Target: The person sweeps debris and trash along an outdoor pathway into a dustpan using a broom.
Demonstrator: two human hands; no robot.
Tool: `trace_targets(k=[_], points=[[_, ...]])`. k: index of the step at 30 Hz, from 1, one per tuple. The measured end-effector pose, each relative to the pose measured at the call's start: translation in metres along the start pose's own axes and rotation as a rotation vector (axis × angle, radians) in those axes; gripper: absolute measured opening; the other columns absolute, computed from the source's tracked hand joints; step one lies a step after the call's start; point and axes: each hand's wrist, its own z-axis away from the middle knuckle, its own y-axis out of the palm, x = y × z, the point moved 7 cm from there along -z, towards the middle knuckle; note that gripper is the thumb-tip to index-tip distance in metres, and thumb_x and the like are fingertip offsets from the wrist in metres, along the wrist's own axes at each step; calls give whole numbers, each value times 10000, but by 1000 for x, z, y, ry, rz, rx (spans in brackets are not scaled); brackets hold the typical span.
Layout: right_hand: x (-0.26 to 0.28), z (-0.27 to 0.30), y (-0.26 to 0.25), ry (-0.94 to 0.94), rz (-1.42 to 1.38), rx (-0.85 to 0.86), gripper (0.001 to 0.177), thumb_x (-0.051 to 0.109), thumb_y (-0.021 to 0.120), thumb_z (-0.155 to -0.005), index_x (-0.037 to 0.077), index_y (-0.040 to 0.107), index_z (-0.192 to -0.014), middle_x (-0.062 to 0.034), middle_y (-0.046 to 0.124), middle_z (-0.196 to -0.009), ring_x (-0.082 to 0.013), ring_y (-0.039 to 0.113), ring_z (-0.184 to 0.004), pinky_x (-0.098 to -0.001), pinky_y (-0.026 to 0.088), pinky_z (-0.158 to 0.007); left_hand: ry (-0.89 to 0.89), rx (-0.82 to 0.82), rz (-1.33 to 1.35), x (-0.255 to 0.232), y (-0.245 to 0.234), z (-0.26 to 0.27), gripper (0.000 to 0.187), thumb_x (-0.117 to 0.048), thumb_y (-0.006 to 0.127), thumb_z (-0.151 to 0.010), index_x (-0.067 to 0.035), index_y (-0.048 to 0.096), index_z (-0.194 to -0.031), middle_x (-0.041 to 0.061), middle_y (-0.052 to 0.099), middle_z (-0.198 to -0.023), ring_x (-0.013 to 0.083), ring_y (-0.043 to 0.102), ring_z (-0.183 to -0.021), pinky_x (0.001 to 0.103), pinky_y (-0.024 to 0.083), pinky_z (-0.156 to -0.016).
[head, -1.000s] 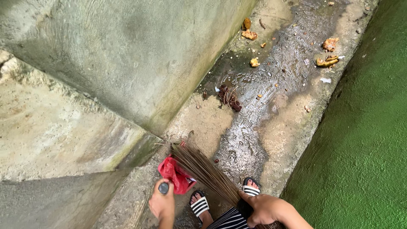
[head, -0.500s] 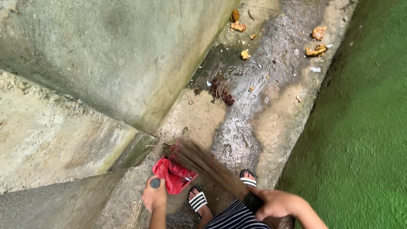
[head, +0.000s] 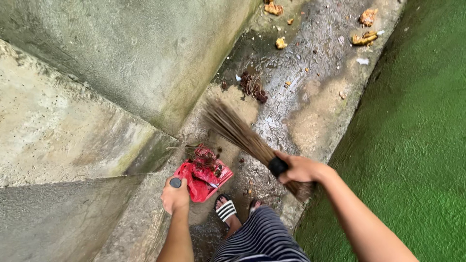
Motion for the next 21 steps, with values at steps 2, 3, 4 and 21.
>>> trace_targets(k=[2,3,4,21], points=[[19,-22,-3,-40,20,-12,1057,245,690,-699,306,16,-1511,-161,593,-1242,-252,656,-769,-363,569,-677,-24,11,0,-4,-4,2,356,-416,718,-723,-309,693,-1061,118,704,-999,337,670,-920,426,518,-811],[26,-33,-3,-74,36,-14,1058,248,706,-704,296,19,-1507,-161,562,-1250,-224,652,-717,-341,568,-632,-53,29,-11,-2,-3,6,356,-429,716,-725,-321,690,-1063,115,709,-987,331,673,-915,418,522,-808],[28,-43,1,-77,42,-15,1058,248,706,-704,296,19,-1507,-161,562,-1250,-224,652,-717,-341,568,-632,-56,25,-6,-3,-3,9,356,-429,716,-725,-321,690,-1063,115,709,-987,331,673,-915,418,522,-808],[-13,-78,121,76,29,314,1115,153,690,-646,203,-6,-1516,-175,629,-1167,-303,620,-913,-446,557,-905,-77,-10,29,12,32,25,316,-435,742,-697,-344,691,-995,96,720,-953,311,675,-908,424,521,-796]])
